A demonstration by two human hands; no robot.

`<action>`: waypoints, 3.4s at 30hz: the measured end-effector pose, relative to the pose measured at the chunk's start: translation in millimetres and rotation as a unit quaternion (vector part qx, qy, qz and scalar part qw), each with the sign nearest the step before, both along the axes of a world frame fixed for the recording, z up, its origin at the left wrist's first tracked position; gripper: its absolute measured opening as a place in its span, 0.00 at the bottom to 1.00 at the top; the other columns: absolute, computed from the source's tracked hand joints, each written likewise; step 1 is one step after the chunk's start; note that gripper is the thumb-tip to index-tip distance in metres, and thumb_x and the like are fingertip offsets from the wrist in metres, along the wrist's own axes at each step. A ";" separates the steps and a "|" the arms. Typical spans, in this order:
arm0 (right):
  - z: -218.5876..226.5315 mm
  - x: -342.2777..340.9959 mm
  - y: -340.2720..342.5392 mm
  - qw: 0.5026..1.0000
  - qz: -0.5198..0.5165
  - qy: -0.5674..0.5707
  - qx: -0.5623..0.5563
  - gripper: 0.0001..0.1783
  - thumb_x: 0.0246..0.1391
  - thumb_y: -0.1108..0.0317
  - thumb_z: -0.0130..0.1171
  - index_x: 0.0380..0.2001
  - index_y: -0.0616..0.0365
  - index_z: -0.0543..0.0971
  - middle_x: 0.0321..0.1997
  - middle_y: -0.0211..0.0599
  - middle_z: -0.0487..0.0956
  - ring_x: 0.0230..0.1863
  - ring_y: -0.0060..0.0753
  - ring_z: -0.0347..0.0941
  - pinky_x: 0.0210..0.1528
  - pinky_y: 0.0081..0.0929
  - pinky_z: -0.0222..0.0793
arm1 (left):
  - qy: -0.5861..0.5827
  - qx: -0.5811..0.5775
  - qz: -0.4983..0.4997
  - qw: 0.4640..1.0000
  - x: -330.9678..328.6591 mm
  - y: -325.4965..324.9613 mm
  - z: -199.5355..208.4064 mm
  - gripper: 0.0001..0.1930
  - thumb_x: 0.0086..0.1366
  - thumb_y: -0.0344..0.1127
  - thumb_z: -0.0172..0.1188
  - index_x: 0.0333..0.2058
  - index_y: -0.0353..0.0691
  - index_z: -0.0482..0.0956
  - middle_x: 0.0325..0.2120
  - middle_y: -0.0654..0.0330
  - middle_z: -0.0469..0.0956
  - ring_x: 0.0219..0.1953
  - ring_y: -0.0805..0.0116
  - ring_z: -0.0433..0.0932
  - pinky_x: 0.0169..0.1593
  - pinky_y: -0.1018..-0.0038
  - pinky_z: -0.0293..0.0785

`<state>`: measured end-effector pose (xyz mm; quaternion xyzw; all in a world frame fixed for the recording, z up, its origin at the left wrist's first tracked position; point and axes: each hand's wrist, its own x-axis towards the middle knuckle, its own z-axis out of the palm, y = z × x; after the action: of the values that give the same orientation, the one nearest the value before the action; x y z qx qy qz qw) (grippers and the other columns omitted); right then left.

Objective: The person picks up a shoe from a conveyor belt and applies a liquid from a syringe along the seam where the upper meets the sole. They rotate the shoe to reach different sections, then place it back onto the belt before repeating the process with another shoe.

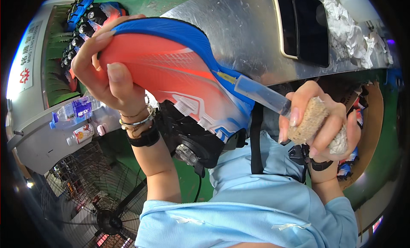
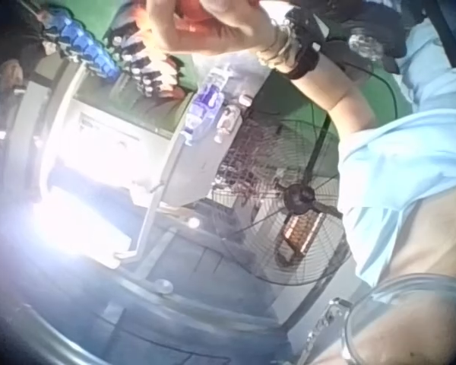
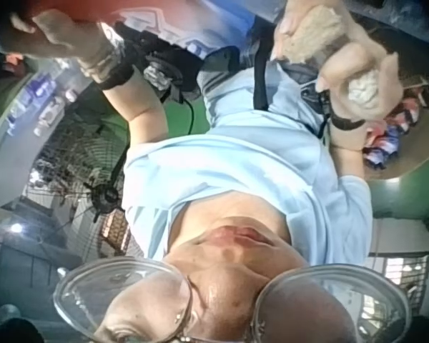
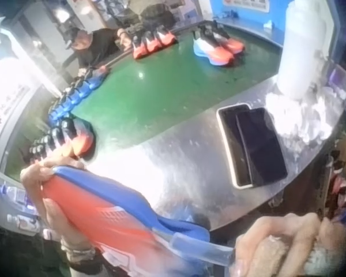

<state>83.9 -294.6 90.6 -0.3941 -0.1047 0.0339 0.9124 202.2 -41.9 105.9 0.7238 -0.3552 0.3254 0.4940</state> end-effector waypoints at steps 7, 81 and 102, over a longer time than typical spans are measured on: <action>-15.6 -12.5 -11.6 0.998 0.067 0.007 0.006 0.36 0.56 0.48 0.30 0.10 0.62 0.76 0.37 0.61 0.68 0.34 0.47 0.69 0.39 0.37 0.66 | 0.047 -0.007 0.125 0.991 -1.5 10.1 -3.5 0.20 0.60 0.44 0.48 0.43 0.34 0.62 0.37 0.51 0.71 0.36 0.66 0.71 0.42 0.71 0.67; 44.4 -53.7 -23.1 0.975 -0.010 0.010 -0.220 0.25 0.56 0.51 0.28 0.11 0.49 0.64 0.35 0.45 0.60 0.23 0.33 0.64 0.25 0.26 0.65 | 0.665 -0.485 -0.344 0.452 -134.4 -87.0 -92.2 0.35 0.48 0.36 0.65 0.54 0.41 0.59 0.54 0.59 0.62 0.58 0.64 0.60 0.63 0.63 0.53; 46.5 -58.6 -6.8 0.951 -0.083 0.022 -0.297 0.21 0.54 0.51 0.43 0.13 0.47 0.72 0.40 0.46 0.59 0.29 0.44 0.67 0.28 0.31 0.65 | 0.563 -0.528 -0.336 0.540 -91.1 -124.5 -91.9 0.22 0.58 0.35 0.56 0.49 0.35 0.63 0.48 0.56 0.68 0.54 0.60 0.65 0.58 0.70 0.65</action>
<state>25.3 -301.3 137.0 -0.6540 -0.0366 -0.0031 0.7556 111.1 -166.4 14.0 0.1940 0.0145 -0.2098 0.9582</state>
